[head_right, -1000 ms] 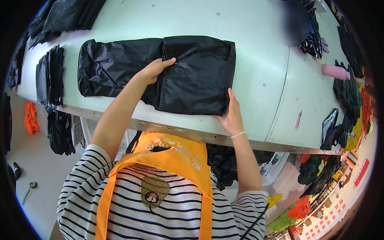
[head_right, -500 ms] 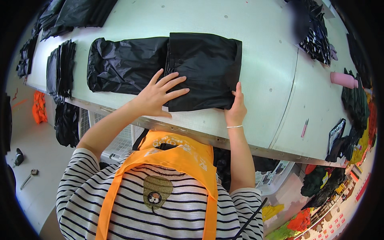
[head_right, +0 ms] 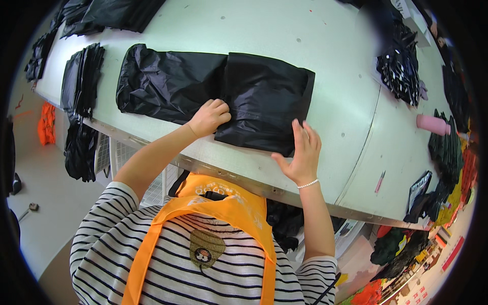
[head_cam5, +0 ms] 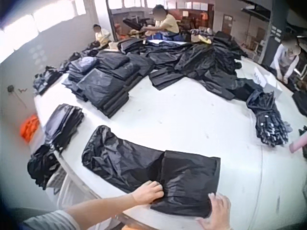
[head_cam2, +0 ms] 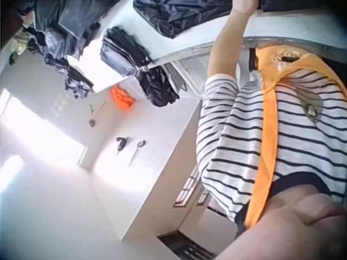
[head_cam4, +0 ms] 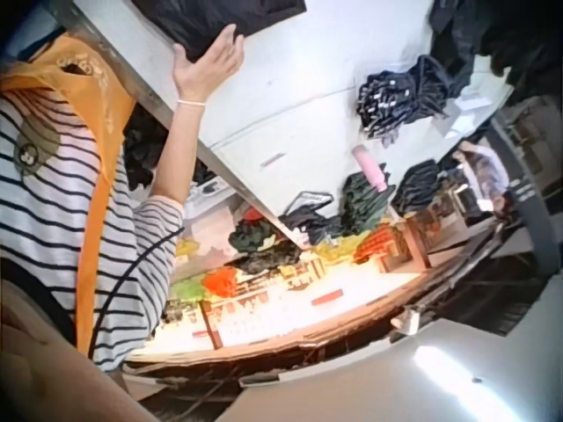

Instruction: The person folds a black jacket on a white table. They smooth the fabric, fold the sleeves inward, fold the jacket in half lengthwise, then fold it again into a compact rectangle. The folded jacket is placed on a stack of similar folded items.

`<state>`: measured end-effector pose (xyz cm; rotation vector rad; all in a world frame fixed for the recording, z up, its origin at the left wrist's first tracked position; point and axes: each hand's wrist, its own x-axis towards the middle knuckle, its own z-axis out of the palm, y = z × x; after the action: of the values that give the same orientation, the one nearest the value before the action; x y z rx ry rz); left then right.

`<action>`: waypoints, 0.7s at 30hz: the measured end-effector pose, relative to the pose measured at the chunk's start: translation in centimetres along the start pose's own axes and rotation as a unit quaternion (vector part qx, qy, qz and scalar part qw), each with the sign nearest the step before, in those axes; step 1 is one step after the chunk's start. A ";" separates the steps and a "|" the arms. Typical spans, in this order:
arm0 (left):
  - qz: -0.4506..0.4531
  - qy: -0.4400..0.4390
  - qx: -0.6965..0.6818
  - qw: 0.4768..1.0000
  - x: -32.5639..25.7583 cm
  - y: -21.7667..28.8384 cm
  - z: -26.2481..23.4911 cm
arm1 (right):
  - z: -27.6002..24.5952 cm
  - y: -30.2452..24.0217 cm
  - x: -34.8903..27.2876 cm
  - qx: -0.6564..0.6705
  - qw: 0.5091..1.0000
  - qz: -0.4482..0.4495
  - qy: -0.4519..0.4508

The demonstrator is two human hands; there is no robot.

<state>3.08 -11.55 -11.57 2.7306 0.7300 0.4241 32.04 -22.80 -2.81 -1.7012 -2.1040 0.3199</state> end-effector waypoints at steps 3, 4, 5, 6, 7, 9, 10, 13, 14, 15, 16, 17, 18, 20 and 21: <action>-0.041 -0.034 0.001 0.999 -0.1 0.5 -0.9 | 1.9 -1.6 8.0 0.037 0.996 -0.075 0.041; -0.065 -0.053 0.001 0.996 0.1 0.9 -1.7 | 2.9 -2.4 10.8 -0.004 0.996 -0.086 0.039; -0.075 -0.056 0.013 0.996 0.4 1.1 -2.6 | 4.6 -2.2 13.0 -0.019 0.995 -0.086 0.036; -0.111 -0.071 0.017 0.991 0.7 1.8 -3.5 | 7.0 -2.1 14.3 -0.033 0.995 -0.087 0.033; -0.133 -0.069 0.022 0.989 0.5 2.3 -4.4 | 9.3 -1.8 15.0 -0.036 0.998 -0.054 0.000; -0.166 -0.065 -0.038 0.983 -0.7 2.9 -7.0 | 12.1 -1.6 15.2 -0.061 0.998 -0.020 -0.025; -0.177 -0.060 -0.098 0.978 -1.1 2.5 -9.0 | 12.4 -2.1 15.4 -0.069 0.997 -0.013 -0.033; -0.219 0.093 -0.171 0.956 -2.9 -3.9 -13.7 | 12.4 -2.6 15.4 -0.084 0.995 -0.015 -0.045; -0.220 0.167 -0.176 0.945 -3.8 -7.6 -14.9 | 12.2 -2.6 15.4 -0.093 0.994 -0.017 -0.046; -0.315 0.223 -0.216 0.897 -4.4 -11.1 -16.3 | 12.1 -2.2 15.2 -0.058 0.998 -0.021 -0.034; -0.405 0.275 -0.251 0.835 -4.8 -14.8 -17.7 | 12.0 -1.5 15.3 -0.022 0.999 -0.023 -0.020; -0.464 0.335 -0.315 0.757 -5.5 -19.5 -19.1 | 11.7 -0.9 15.7 0.097 0.995 0.004 0.025; -0.515 0.387 -0.375 0.667 -6.4 -24.3 -20.3 | 11.2 -1.1 16.3 0.213 0.974 0.033 0.069; -0.564 0.430 -0.506 0.491 -8.3 -32.6 -22.0 | 10.5 -3.1 18.8 0.291 0.935 0.138 0.150; -0.577 0.423 -0.556 0.424 -8.2 -35.4 -22.1 | 10.3 -4.2 20.7 0.262 0.941 0.150 0.155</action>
<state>-26.90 17.89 -5.06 0.2708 1.4848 1.2268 20.21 -2.85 -6.57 -1.6084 -1.3739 0.5981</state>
